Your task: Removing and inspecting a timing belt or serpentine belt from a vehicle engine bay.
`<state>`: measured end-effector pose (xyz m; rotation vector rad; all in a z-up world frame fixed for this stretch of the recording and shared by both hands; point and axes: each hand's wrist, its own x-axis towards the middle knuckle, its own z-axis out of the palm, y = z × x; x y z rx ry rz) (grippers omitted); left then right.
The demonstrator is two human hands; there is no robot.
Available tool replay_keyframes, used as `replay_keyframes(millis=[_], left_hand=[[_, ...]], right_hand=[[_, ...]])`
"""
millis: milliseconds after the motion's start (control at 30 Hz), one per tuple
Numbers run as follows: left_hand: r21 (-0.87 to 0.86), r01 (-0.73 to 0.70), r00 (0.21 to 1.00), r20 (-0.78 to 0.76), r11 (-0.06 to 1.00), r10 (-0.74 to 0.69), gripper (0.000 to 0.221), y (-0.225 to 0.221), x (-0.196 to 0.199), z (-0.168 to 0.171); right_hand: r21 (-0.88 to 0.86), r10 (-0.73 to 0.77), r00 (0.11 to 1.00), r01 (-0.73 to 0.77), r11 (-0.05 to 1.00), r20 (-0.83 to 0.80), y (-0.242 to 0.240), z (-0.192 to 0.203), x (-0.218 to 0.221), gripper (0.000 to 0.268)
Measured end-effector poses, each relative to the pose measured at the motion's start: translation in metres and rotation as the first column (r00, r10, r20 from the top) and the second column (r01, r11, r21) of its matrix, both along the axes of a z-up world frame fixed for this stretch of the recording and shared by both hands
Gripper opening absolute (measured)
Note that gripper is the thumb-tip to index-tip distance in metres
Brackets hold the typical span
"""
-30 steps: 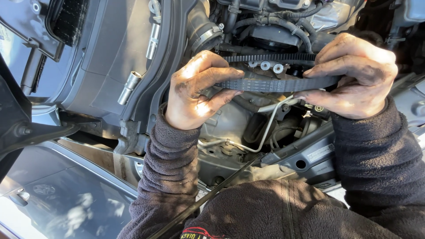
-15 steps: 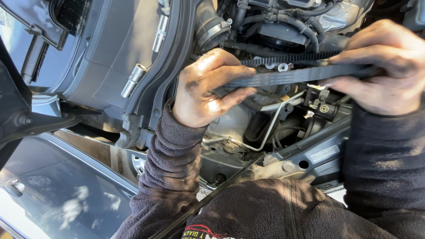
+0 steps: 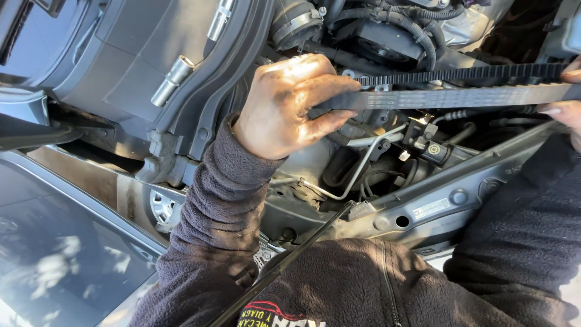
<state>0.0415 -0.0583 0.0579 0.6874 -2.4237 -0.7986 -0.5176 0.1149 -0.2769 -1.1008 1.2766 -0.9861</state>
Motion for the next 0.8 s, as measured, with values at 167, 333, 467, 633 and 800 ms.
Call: replay_keyframes(millis=[167,333,467,633,800], left_hand=[[-0.071,0.025,0.999,-0.024,0.997,-0.027,0.038,0.0,0.0,0.0],[-0.075,0.038,0.999,-0.02,0.996,-0.039,0.038,0.0,0.001,-0.001],[-0.073,0.038,0.999,-0.013,0.997,-0.039,0.039,0.0,0.001,0.001],[-0.085,0.046,0.999,-0.025,0.995,-0.048,0.04,-0.001,0.001,-0.003],[-0.077,0.053,0.998,-0.027,0.996,-0.056,0.04,-0.001,0.0,0.0]], right_hand=[[-0.101,0.052,0.994,-0.061,0.993,-0.093,0.001,-0.01,-0.017,0.034],[-0.128,0.065,0.993,-0.077,0.989,-0.095,0.0,-0.011,-0.016,0.037],[-0.014,0.068,0.994,-0.07,0.997,-0.089,0.011,-0.061,-0.051,0.035],[-0.243,0.079,0.99,-0.106,0.964,-0.119,-0.015,0.001,-0.006,0.034],[-0.259,0.086,0.99,-0.113,0.959,-0.115,-0.025,0.019,0.007,0.033]])
